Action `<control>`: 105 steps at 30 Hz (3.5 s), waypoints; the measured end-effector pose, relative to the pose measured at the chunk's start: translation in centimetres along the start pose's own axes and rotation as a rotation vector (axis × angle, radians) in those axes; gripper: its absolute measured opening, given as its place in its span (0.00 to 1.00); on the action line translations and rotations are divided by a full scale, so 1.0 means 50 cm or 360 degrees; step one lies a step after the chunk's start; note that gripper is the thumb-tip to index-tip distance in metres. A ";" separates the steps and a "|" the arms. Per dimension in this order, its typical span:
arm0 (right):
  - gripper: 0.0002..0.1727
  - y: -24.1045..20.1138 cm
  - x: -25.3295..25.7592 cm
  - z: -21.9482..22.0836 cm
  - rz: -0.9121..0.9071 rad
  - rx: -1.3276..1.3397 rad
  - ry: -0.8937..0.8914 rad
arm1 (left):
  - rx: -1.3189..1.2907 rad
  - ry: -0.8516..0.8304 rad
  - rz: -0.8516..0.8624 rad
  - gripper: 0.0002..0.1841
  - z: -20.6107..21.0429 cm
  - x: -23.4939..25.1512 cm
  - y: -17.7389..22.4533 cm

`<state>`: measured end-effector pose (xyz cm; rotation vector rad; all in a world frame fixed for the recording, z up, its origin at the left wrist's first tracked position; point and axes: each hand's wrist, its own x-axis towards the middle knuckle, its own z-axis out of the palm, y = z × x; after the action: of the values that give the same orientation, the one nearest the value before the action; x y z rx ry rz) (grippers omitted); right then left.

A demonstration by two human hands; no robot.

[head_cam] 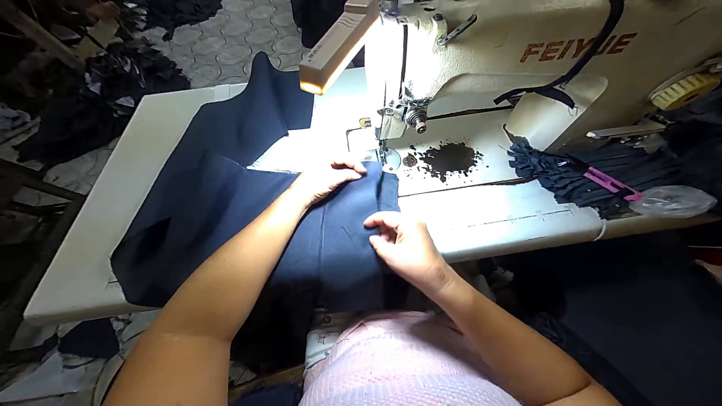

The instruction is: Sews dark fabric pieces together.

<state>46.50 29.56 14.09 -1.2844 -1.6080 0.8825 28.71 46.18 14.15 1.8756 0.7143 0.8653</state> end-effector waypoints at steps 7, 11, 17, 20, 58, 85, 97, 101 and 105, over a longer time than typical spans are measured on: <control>0.16 0.015 -0.052 0.002 -0.0118 -0.0431 0.0168 | 0.0581 -0.0367 0.0229 0.09 0.004 0.023 -0.006; 0.21 0.007 -0.059 -0.005 0.0024 -0.0618 0.0057 | 0.0774 -0.0498 0.0391 0.17 0.022 0.028 -0.001; 0.22 0.002 -0.063 -0.010 0.0033 -0.0750 0.0018 | 0.0847 -0.0494 0.0399 0.21 0.025 0.022 0.005; 0.22 -0.001 -0.066 -0.020 0.0054 -0.0801 -0.0008 | 0.0863 -0.0480 0.0400 0.21 0.028 0.021 0.006; 0.21 0.016 -0.082 -0.020 -0.0123 -0.0803 0.0061 | 0.0789 -0.0574 0.0350 0.23 0.024 0.019 0.011; 0.21 0.007 -0.062 -0.040 -0.0066 -0.0874 -0.0045 | 0.1444 -0.0248 -0.0106 0.34 0.150 -0.079 0.056; 0.22 0.013 0.000 -0.069 0.0066 -0.0828 -0.0153 | 0.1458 -0.0160 -0.0250 0.33 0.145 -0.040 0.049; 0.21 0.013 0.008 -0.070 0.0065 -0.0853 -0.0154 | 0.1446 -0.0160 -0.0270 0.33 0.143 -0.035 0.051; 0.21 0.013 0.011 -0.070 0.0058 -0.0866 -0.0156 | 0.1462 -0.0160 -0.0258 0.33 0.141 -0.032 0.048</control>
<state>49.94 30.28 14.92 -1.6614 -1.9910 0.5473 33.71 40.50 13.57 2.5728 1.3242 0.3291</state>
